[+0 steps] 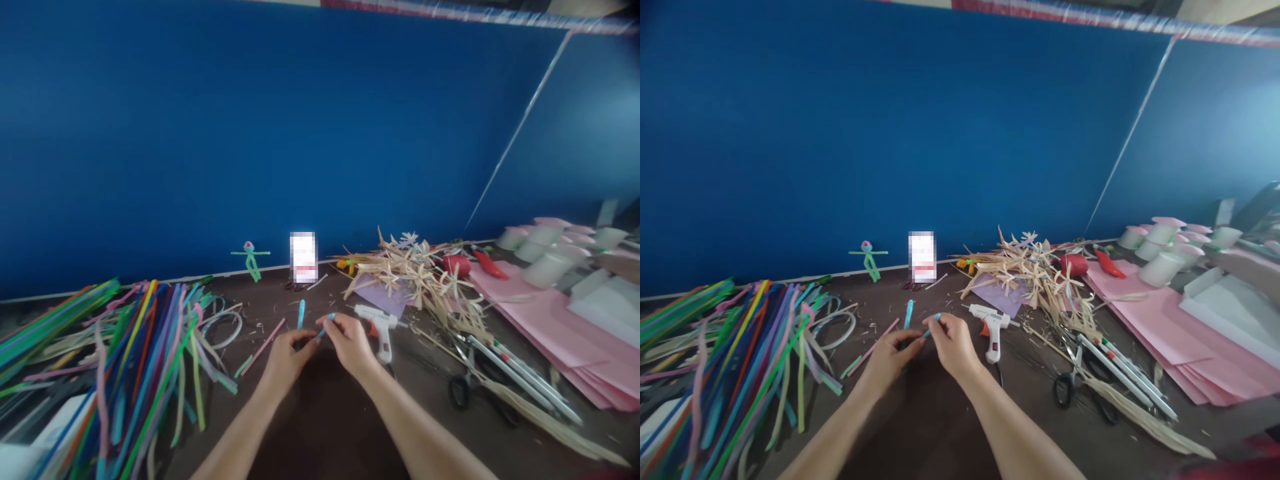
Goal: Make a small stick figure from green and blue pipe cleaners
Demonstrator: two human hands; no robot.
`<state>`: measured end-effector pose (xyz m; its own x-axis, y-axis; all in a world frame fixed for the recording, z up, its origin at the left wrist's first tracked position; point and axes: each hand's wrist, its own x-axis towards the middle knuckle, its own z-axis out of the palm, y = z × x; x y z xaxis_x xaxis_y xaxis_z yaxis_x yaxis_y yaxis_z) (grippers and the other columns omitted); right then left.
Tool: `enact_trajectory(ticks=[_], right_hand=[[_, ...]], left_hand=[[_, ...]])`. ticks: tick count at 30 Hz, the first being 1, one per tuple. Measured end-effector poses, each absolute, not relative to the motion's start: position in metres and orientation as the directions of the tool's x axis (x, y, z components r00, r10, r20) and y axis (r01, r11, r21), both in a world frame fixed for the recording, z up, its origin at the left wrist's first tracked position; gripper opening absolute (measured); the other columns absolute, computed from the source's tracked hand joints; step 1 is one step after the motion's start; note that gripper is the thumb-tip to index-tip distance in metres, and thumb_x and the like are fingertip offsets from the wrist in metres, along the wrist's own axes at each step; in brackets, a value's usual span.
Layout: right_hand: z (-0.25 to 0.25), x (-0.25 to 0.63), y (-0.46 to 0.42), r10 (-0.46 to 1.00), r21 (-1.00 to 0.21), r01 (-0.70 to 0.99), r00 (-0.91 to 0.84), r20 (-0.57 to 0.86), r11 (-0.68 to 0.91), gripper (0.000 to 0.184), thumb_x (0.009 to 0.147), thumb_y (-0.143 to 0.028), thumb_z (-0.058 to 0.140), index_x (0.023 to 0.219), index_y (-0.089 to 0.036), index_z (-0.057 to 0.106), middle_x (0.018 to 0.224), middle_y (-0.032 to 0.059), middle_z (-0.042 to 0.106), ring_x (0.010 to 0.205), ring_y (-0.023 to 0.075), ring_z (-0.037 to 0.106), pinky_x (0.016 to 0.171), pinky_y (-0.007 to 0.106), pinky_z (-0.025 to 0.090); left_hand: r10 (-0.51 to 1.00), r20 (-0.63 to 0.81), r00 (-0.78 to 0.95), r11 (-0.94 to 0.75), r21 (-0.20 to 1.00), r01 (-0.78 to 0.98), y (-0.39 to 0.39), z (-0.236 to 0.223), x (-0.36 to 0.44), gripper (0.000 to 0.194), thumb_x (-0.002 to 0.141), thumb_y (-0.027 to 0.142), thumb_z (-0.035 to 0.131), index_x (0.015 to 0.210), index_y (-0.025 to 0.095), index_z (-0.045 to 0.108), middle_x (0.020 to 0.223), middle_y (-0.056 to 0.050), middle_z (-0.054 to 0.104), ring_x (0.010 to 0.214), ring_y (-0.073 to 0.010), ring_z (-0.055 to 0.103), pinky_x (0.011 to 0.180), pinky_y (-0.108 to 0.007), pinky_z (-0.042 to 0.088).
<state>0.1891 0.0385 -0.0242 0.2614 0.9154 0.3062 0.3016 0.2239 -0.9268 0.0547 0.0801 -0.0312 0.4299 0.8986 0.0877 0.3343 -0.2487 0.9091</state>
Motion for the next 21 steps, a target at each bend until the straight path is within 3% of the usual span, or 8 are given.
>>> enact_trajectory(ticks=[5, 12, 16, 21], right_hand=[[-0.024, 0.186, 0.038, 0.958, -0.976, 0.161, 0.222, 0.181, 0.147, 0.025, 0.078, -0.031, 0.046, 0.082, -0.015, 0.065, 0.058, -0.0004, 0.053, 0.053, 0.0104, 0.048, 0.051, 0.021, 0.037], [-0.024, 0.185, 0.044, 0.969, -0.95, -0.309, 0.244, -0.033, 0.045, 0.019, 0.062, -0.027, 0.063, 0.075, -0.015, 0.057, 0.055, -0.0034, 0.054, 0.048, 0.0075, 0.047, 0.049, 0.02, 0.038], [-0.027, 0.187, 0.045, 0.964, -0.952, -0.305, 0.258, -0.063, 0.019, 0.013, 0.061, -0.025, 0.062, 0.066, -0.014, 0.056, 0.052, -0.0044, 0.052, 0.045, 0.0058, 0.045, 0.046, 0.018, 0.035], [-0.031, 0.187, 0.047, 0.952, -0.97, -0.237, 0.306, -0.025, 0.051, 0.015, 0.064, -0.027, 0.06, 0.07, -0.013, 0.058, 0.056, -0.0029, 0.054, 0.046, 0.0062, 0.045, 0.047, 0.019, 0.036]], left_hand=[[0.936, 0.087, 0.342, -0.184, 0.947, 0.262, 0.078, -0.038, 0.053, 0.023, 0.063, 0.033, 0.061, 0.074, 0.015, 0.068, 0.07, -0.003, 0.066, 0.067, -0.0182, 0.056, 0.063, -0.025, 0.04], [0.952, -0.01, 0.307, -0.048, 0.982, 0.183, 0.076, -0.049, 0.048, 0.029, 0.063, 0.039, 0.062, 0.077, 0.014, 0.066, 0.053, 0.001, 0.056, 0.05, -0.0105, 0.046, 0.047, -0.02, 0.033], [0.948, -0.003, 0.319, -0.06, 0.98, 0.187, 0.077, -0.057, 0.051, 0.029, 0.062, 0.039, 0.063, 0.076, 0.013, 0.066, 0.059, 0.0, 0.057, 0.052, -0.0101, 0.045, 0.047, -0.019, 0.033], [0.963, 0.028, 0.269, -0.078, 0.981, 0.177, 0.08, -0.061, 0.059, 0.03, 0.061, 0.039, 0.063, 0.075, 0.014, 0.066, 0.065, -0.002, 0.061, 0.057, -0.0127, 0.049, 0.049, -0.02, 0.034]])
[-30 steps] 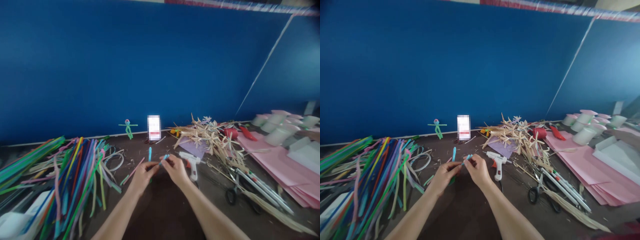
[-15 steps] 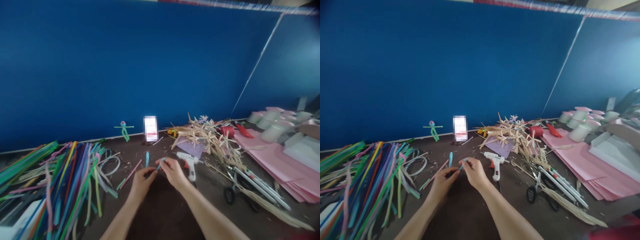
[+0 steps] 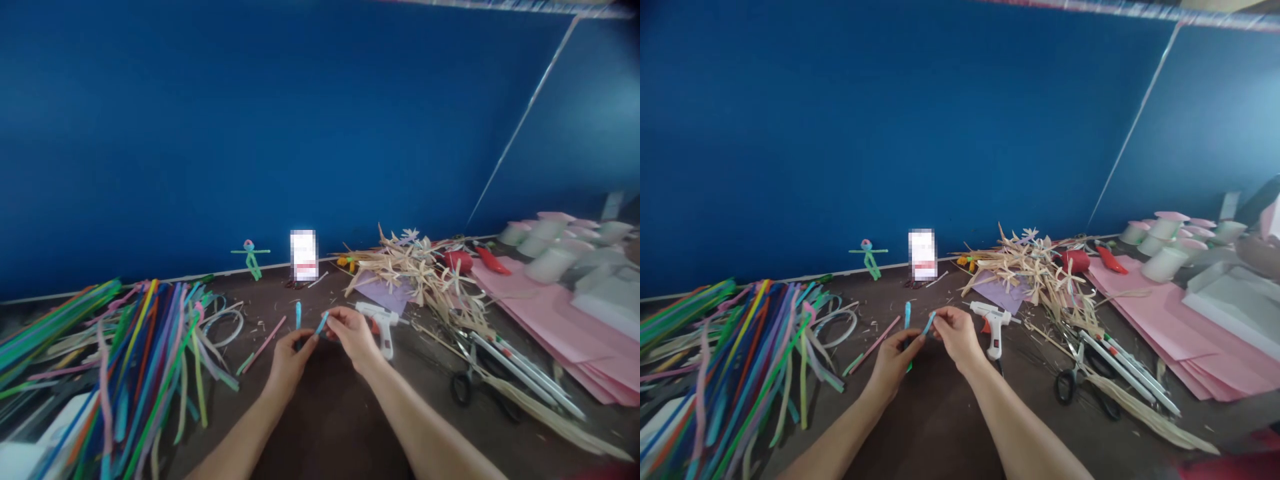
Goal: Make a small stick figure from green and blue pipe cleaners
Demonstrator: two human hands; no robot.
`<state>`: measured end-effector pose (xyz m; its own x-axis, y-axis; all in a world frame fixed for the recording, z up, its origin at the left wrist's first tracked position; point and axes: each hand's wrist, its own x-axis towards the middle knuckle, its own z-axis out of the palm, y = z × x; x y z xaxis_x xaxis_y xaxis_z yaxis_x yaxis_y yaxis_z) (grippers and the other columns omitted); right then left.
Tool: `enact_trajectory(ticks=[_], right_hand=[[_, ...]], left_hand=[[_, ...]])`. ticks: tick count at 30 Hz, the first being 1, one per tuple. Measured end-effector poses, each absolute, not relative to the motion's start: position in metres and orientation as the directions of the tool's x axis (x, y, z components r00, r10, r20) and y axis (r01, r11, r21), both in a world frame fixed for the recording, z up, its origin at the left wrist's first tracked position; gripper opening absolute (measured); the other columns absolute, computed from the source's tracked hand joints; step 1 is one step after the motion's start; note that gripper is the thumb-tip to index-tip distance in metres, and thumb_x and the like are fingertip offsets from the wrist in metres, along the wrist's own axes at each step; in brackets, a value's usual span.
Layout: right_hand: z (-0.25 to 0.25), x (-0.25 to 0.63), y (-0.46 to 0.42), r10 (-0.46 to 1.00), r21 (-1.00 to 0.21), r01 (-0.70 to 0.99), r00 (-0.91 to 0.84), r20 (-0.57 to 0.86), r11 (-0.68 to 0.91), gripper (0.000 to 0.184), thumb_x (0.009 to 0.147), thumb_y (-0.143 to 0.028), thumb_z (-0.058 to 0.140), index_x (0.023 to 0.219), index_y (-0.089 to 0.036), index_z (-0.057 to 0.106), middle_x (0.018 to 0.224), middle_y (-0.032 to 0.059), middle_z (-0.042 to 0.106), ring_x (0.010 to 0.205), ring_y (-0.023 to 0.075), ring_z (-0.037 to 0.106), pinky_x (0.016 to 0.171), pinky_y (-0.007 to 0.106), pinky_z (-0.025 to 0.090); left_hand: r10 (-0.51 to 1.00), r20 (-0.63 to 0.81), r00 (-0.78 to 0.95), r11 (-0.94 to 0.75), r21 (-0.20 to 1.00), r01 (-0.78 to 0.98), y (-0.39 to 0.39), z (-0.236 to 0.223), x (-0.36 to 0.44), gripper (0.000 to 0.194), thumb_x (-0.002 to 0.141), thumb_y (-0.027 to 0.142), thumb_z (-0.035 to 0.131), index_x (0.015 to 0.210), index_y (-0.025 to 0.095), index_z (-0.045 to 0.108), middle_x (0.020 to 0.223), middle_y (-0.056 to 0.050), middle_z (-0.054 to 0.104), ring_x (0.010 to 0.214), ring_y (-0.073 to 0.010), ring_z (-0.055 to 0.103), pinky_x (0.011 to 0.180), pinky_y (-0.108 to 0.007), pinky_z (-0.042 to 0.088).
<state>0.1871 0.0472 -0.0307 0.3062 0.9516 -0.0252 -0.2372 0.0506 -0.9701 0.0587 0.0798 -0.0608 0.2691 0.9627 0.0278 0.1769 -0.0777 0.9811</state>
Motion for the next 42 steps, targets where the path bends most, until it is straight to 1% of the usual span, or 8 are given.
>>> enact_trajectory(ticks=[4, 11, 15, 19, 23, 33, 38, 42], right_hand=[[-0.035, 0.188, 0.049, 0.951, -0.981, -0.175, 0.308, 0.025, 0.082, 0.02, 0.066, -0.03, 0.059, 0.076, -0.013, 0.06, 0.06, -0.0011, 0.055, 0.048, 0.0074, 0.046, 0.047, 0.019, 0.037], [-0.04, 0.19, 0.049, 0.91, -0.976, 0.125, 0.357, 0.21, 0.176, 0.019, 0.069, -0.033, 0.056, 0.072, -0.015, 0.062, 0.062, 0.0017, 0.058, 0.055, 0.0114, 0.048, 0.051, 0.022, 0.038], [-0.04, 0.186, 0.055, 0.889, -0.985, 0.039, 0.426, 0.166, 0.166, 0.02, 0.066, -0.035, 0.058, 0.063, -0.015, 0.058, 0.054, -0.0017, 0.053, 0.049, 0.0098, 0.045, 0.047, 0.021, 0.036], [-0.037, 0.183, 0.064, 0.911, -0.983, -0.176, 0.412, -0.019, 0.059, 0.019, 0.062, -0.034, 0.061, 0.062, -0.015, 0.057, 0.046, -0.0043, 0.047, 0.043, 0.0085, 0.043, 0.042, 0.02, 0.034], [-0.031, 0.183, 0.07, 0.918, -0.968, -0.251, 0.375, -0.124, -0.029, 0.015, 0.059, -0.029, 0.062, 0.064, -0.015, 0.058, 0.048, -0.0033, 0.052, 0.043, 0.0094, 0.047, 0.04, 0.021, 0.036], [-0.035, 0.186, 0.074, 0.942, -0.973, -0.224, 0.333, -0.032, 0.047, 0.017, 0.06, -0.03, 0.061, 0.07, -0.016, 0.064, 0.048, -0.0022, 0.055, 0.044, 0.0113, 0.051, 0.044, 0.023, 0.04], [-0.04, 0.189, 0.074, 0.933, -0.99, -0.108, 0.357, 0.05, 0.095, 0.013, 0.063, -0.027, 0.057, 0.069, -0.016, 0.063, 0.047, -0.0025, 0.053, 0.043, 0.0106, 0.048, 0.041, 0.021, 0.037], [-0.045, 0.189, 0.073, 0.92, -0.988, 0.031, 0.36, 0.151, 0.15, 0.013, 0.067, -0.025, 0.054, 0.071, -0.017, 0.063, 0.053, -0.0007, 0.055, 0.047, 0.0123, 0.052, 0.045, 0.023, 0.04]], left_hand=[[0.96, 0.029, 0.278, -0.078, 0.983, 0.167, 0.082, -0.062, 0.061, 0.03, 0.062, 0.041, 0.062, 0.075, 0.014, 0.066, 0.065, -0.002, 0.061, 0.059, -0.0135, 0.05, 0.051, -0.021, 0.035], [0.966, 0.046, 0.254, -0.09, 0.982, 0.164, 0.082, -0.061, 0.062, 0.031, 0.06, 0.04, 0.063, 0.077, 0.015, 0.067, 0.069, -0.003, 0.063, 0.063, -0.0145, 0.051, 0.055, -0.022, 0.037], [0.947, -0.026, 0.321, -0.011, 0.993, 0.114, 0.087, -0.057, 0.062, 0.038, 0.06, 0.042, 0.063, 0.085, 0.013, 0.066, 0.063, -0.002, 0.06, 0.054, -0.0113, 0.049, 0.051, -0.022, 0.037], [0.917, -0.096, 0.386, 0.07, 0.994, 0.079, 0.094, -0.052, 0.063, 0.034, 0.059, 0.04, 0.065, 0.077, 0.011, 0.065, 0.057, -0.001, 0.057, 0.049, -0.0091, 0.047, 0.05, -0.021, 0.037], [0.928, -0.095, 0.361, 0.085, 0.995, 0.044, 0.093, -0.05, 0.064, 0.034, 0.057, 0.038, 0.066, 0.076, 0.01, 0.064, 0.052, 0.002, 0.053, 0.046, -0.0076, 0.045, 0.047, -0.02, 0.036], [0.902, -0.16, 0.4, 0.173, 0.985, 0.005, 0.094, -0.048, 0.057, 0.031, 0.058, 0.037, 0.066, 0.074, 0.012, 0.063, 0.052, 0.002, 0.053, 0.045, -0.0067, 0.046, 0.047, -0.02, 0.036], [0.897, -0.181, 0.403, 0.197, 0.98, 0.0, 0.095, -0.048, 0.057, 0.029, 0.057, 0.036, 0.067, 0.073, 0.012, 0.063, 0.051, 0.002, 0.052, 0.045, -0.0065, 0.045, 0.047, -0.02, 0.036], [0.891, -0.179, 0.418, 0.208, 0.978, -0.024, 0.096, -0.05, 0.056, 0.026, 0.059, 0.035, 0.066, 0.072, 0.012, 0.063, 0.051, 0.003, 0.051, 0.045, -0.0061, 0.045, 0.047, -0.018, 0.035]])
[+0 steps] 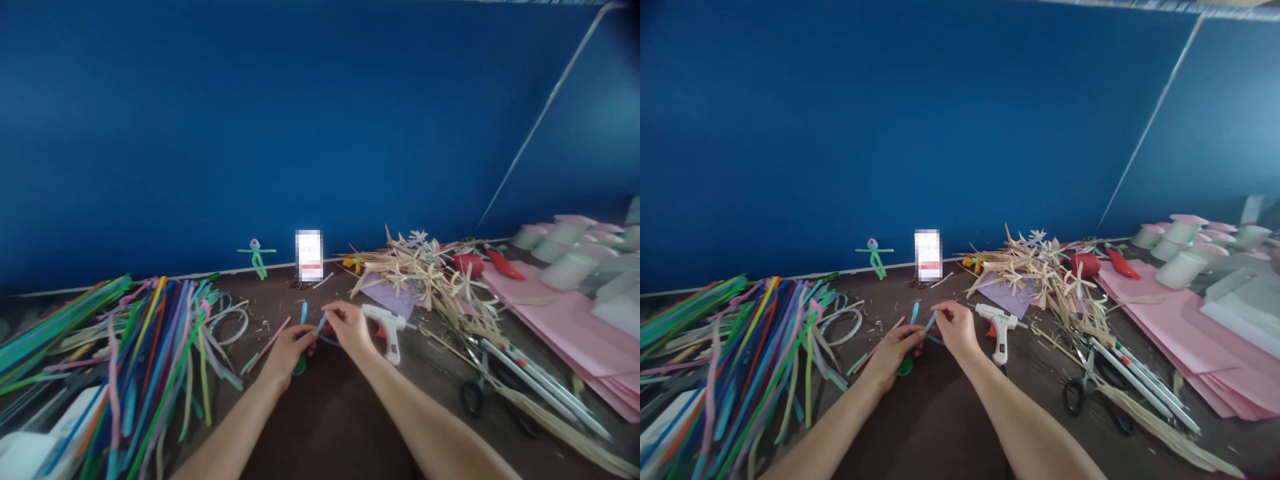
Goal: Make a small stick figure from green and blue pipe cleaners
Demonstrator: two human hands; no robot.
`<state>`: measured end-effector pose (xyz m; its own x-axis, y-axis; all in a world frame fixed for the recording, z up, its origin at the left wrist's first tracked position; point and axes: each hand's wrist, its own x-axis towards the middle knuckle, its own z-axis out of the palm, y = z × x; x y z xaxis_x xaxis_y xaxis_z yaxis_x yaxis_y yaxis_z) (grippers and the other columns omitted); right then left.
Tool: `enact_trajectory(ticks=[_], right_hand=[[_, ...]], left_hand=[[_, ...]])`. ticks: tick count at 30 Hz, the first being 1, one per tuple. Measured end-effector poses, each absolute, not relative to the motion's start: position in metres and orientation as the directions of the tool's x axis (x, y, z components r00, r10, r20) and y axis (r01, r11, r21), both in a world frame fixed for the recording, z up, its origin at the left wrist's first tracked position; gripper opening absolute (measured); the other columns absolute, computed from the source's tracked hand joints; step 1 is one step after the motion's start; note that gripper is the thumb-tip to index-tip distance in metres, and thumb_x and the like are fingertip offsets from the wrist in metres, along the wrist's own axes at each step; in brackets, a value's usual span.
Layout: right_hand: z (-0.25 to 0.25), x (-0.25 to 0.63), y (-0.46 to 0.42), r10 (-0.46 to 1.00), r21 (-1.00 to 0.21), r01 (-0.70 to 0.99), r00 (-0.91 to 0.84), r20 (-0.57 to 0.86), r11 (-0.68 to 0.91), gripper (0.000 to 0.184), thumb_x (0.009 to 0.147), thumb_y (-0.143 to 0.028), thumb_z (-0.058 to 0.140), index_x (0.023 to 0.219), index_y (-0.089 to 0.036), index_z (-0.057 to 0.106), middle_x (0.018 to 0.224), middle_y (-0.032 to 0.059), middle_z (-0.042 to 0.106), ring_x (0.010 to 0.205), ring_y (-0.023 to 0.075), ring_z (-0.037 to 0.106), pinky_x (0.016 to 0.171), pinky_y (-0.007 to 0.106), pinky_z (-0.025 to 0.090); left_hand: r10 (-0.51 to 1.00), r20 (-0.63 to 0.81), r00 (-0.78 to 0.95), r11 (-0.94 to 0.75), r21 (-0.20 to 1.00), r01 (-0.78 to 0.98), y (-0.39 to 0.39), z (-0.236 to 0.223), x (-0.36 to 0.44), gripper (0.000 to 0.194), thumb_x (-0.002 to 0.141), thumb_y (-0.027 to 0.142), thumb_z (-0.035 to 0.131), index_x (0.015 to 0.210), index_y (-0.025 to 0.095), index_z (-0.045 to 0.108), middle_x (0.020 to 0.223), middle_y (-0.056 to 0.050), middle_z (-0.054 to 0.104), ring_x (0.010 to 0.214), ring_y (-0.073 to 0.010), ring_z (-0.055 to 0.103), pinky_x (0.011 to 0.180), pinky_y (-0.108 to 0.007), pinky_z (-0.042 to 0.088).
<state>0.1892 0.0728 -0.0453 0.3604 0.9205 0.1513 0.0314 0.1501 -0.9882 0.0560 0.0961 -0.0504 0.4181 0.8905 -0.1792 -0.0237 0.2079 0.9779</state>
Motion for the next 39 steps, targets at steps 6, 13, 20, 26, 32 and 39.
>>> enact_trajectory(ticks=[6, 13, 20, 26, 32, 39], right_hand=[[-0.044, 0.188, 0.071, 0.928, -0.985, 0.02, 0.331, 0.17, 0.173, 0.018, 0.069, -0.028, 0.054, 0.079, -0.017, 0.065, 0.061, 0.0012, 0.061, 0.053, 0.0134, 0.056, 0.051, 0.024, 0.044], [-0.035, 0.199, 0.068, 0.957, -0.96, -0.272, 0.291, -0.014, 0.069, 0.023, 0.063, -0.028, 0.062, 0.082, -0.014, 0.061, 0.06, 0.0001, 0.06, 0.054, 0.0113, 0.055, 0.046, 0.02, 0.042], [-0.041, 0.194, 0.069, 0.954, -0.992, -0.103, 0.297, 0.033, 0.066, 0.016, 0.062, -0.028, 0.063, 0.071, -0.015, 0.058, 0.055, -0.0021, 0.057, 0.05, 0.0109, 0.053, 0.046, 0.021, 0.041], [-0.04, 0.191, 0.067, 0.926, -0.987, 0.103, 0.346, 0.151, 0.122, 0.01, 0.065, -0.026, 0.057, 0.065, -0.016, 0.057, 0.052, -0.002, 0.055, 0.048, 0.0106, 0.05, 0.046, 0.021, 0.039], [-0.036, 0.188, 0.065, 0.908, -0.967, 0.214, 0.362, 0.212, 0.14, 0.011, 0.065, -0.023, 0.056, 0.069, -0.014, 0.06, 0.059, 0.0009, 0.059, 0.054, 0.0127, 0.053, 0.051, 0.022, 0.042], [-0.036, 0.186, 0.062, 0.901, -0.96, 0.237, 0.369, 0.231, 0.149, 0.014, 0.068, -0.026, 0.054, 0.071, -0.015, 0.061, 0.06, 0.0019, 0.06, 0.054, 0.0135, 0.054, 0.052, 0.023, 0.042]], left_hand=[[0.884, -0.184, 0.431, 0.235, 0.97, -0.068, 0.098, -0.05, 0.052, 0.024, 0.059, 0.034, 0.067, 0.066, 0.012, 0.061, 0.051, 0.004, 0.05, 0.045, -0.0053, 0.045, 0.047, -0.018, 0.036], [0.888, -0.224, 0.402, 0.275, 0.959, -0.074, 0.097, -0.046, 0.051, 0.028, 0.054, 0.037, 0.068, 0.065, 0.012, 0.061, 0.051, 0.004, 0.048, 0.047, -0.0069, 0.045, 0.05, -0.02, 0.039], [0.902, -0.164, 0.4, 0.222, 0.969, -0.105, 0.096, -0.049, 0.052, 0.024, 0.057, 0.034, 0.067, 0.064, 0.012, 0.06, 0.05, 0.004, 0.049, 0.045, -0.0061, 0.044, 0.048, -0.019, 0.037], [0.921, -0.147, 0.362, 0.18, 0.982, -0.059, 0.095, -0.052, 0.055, 0.027, 0.056, 0.035, 0.068, 0.069, 0.012, 0.062, 0.05, 0.003, 0.051, 0.045, -0.0062, 0.046, 0.048, -0.019, 0.035], [0.947, -0.099, 0.305, 0.108, 0.994, -0.014, 0.093, -0.058, 0.058, 0.03, 0.056, 0.036, 0.067, 0.074, 0.012, 0.063, 0.05, 0.003, 0.051, 0.045, -0.0072, 0.045, 0.047, -0.019, 0.035], [0.945, -0.092, 0.313, 0.085, 0.996, 0.035, 0.093, -0.057, 0.056, 0.031, 0.058, 0.037, 0.066, 0.076, 0.012, 0.063, 0.05, 0.003, 0.051, 0.046, -0.0084, 0.046, 0.046, -0.02, 0.034]])
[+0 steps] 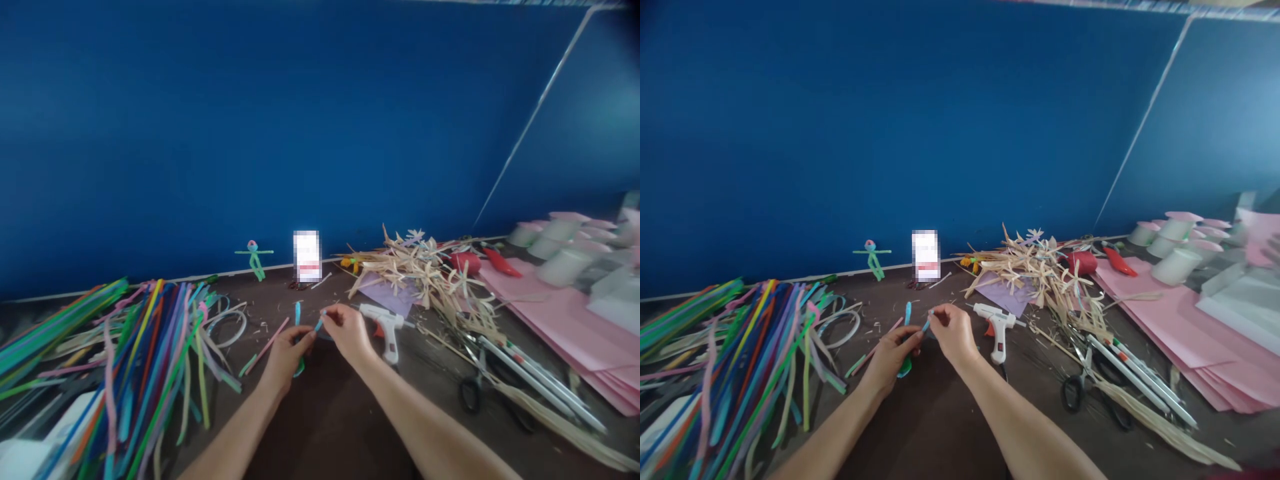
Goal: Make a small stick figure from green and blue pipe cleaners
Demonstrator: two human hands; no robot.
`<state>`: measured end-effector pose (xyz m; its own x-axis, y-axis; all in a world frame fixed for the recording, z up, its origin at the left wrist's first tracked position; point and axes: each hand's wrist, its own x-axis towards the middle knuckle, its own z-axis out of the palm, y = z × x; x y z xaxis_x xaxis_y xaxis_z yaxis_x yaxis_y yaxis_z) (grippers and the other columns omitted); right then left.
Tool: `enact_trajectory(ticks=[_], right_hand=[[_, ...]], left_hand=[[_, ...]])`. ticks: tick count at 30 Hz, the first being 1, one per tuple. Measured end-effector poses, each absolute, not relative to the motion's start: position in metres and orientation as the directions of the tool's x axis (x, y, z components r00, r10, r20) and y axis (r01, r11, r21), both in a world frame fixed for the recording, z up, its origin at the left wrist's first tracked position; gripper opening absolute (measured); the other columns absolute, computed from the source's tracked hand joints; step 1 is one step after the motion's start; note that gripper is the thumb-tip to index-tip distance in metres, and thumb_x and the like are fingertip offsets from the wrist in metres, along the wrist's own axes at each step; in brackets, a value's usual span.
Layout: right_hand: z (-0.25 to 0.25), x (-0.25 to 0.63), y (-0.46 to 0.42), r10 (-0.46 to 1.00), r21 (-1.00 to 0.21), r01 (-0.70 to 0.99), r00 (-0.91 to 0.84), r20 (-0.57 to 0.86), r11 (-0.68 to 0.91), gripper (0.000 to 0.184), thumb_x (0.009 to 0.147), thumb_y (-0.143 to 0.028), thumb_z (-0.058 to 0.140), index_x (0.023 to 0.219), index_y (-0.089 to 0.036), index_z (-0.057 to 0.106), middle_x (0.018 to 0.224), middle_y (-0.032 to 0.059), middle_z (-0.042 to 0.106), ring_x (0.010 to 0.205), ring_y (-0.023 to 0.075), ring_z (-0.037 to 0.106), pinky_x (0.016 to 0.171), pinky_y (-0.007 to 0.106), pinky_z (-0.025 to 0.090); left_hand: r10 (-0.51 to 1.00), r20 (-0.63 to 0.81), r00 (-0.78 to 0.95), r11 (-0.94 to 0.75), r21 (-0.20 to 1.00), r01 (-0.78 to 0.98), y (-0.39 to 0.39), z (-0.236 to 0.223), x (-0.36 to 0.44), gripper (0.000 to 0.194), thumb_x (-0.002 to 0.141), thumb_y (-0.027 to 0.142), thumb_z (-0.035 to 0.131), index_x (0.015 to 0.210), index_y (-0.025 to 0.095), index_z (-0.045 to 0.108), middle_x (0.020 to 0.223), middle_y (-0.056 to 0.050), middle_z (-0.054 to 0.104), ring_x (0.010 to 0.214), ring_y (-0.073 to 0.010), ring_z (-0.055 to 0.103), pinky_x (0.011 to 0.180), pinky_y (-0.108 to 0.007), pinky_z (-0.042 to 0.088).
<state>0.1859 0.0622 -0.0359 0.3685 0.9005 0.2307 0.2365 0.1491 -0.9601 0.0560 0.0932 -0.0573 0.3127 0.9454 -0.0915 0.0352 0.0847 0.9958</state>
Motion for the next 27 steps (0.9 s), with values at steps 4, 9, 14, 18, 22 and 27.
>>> enact_trajectory(ticks=[4, 9, 14, 18, 22, 27], right_hand=[[-0.0375, 0.1852, 0.0634, 0.923, -0.98, 0.117, 0.334, 0.19, 0.159, 0.016, 0.068, -0.029, 0.054, 0.072, -0.015, 0.061, 0.059, 0.0014, 0.059, 0.052, 0.0133, 0.054, 0.049, 0.022, 0.043], [-0.0372, 0.1862, 0.0622, 0.903, -0.957, 0.216, 0.344, 0.259, 0.193, 0.017, 0.071, -0.029, 0.051, 0.066, -0.016, 0.06, 0.053, -0.0012, 0.054, 0.048, 0.0109, 0.05, 0.046, 0.02, 0.039], [-0.0365, 0.1862, 0.0606, 0.876, -0.904, 0.345, 0.317, 0.364, 0.251, 0.014, 0.073, -0.026, 0.049, 0.068, -0.017, 0.059, 0.055, -0.0019, 0.053, 0.05, 0.0106, 0.049, 0.049, 0.02, 0.038], [-0.037, 0.1849, 0.0605, 0.87, -0.901, 0.353, 0.326, 0.37, 0.252, 0.012, 0.073, -0.024, 0.049, 0.075, -0.017, 0.06, 0.059, -0.0011, 0.057, 0.051, 0.0114, 0.051, 0.051, 0.021, 0.04], [-0.035, 0.1848, 0.0582, 0.866, -0.892, 0.372, 0.321, 0.384, 0.257, 0.015, 0.074, -0.024, 0.048, 0.078, -0.018, 0.061, 0.064, 0.0006, 0.06, 0.056, 0.0131, 0.055, 0.054, 0.023, 0.042], [-0.0304, 0.186, 0.056, 0.853, -0.858, 0.432, 0.301, 0.427, 0.277, 0.017, 0.075, -0.024, 0.047, 0.076, -0.019, 0.063, 0.066, 0.0016, 0.062, 0.059, 0.0146, 0.056, 0.058, 0.025, 0.044]], left_hand=[[0.93, -0.116, 0.349, 0.129, 0.992, -0.014, 0.0934, -0.0538, 0.0548, 0.027, 0.058, 0.035, 0.065, 0.071, 0.012, 0.061, 0.05, 0.003, 0.051, 0.046, -0.0077, 0.045, 0.048, -0.02, 0.035], [0.912, -0.136, 0.387, 0.167, 0.985, -0.046, 0.0933, -0.0515, 0.0545, 0.024, 0.058, 0.034, 0.066, 0.067, 0.012, 0.06, 0.051, 0.003, 0.05, 0.047, -0.0075, 0.045, 0.049, -0.02, 0.037], [0.924, -0.129, 0.36, 0.151, 0.988, -0.032, 0.0927, -0.048, 0.0554, 0.025, 0.055, 0.036, 0.067, 0.062, 0.013, 0.06, 0.047, 0.003, 0.05, 0.045, -0.0077, 0.045, 0.048, -0.02, 0.037], [0.924, -0.14, 0.356, 0.165, 0.986, -0.04, 0.0932, -0.0467, 0.0558, 0.026, 0.054, 0.037, 0.067, 0.06, 0.013, 0.06, 0.047, 0.003, 0.048, 0.046, -0.0084, 0.045, 0.049, -0.021, 0.038], [0.919, -0.129, 0.373, 0.158, 0.986, -0.051, 0.0939, -0.0476, 0.0554, 0.024, 0.056, 0.036, 0.066, 0.061, 0.013, 0.06, 0.047, 0.004, 0.048, 0.044, -0.0077, 0.045, 0.049, -0.021, 0.037], [0.911, -0.127, 0.392, 0.158, 0.986, -0.046, 0.0936, -0.0487, 0.0546, 0.024, 0.058, 0.037, 0.065, 0.061, 0.013, 0.06, 0.047, 0.004, 0.049, 0.044, -0.0077, 0.046, 0.048, -0.02, 0.035]])
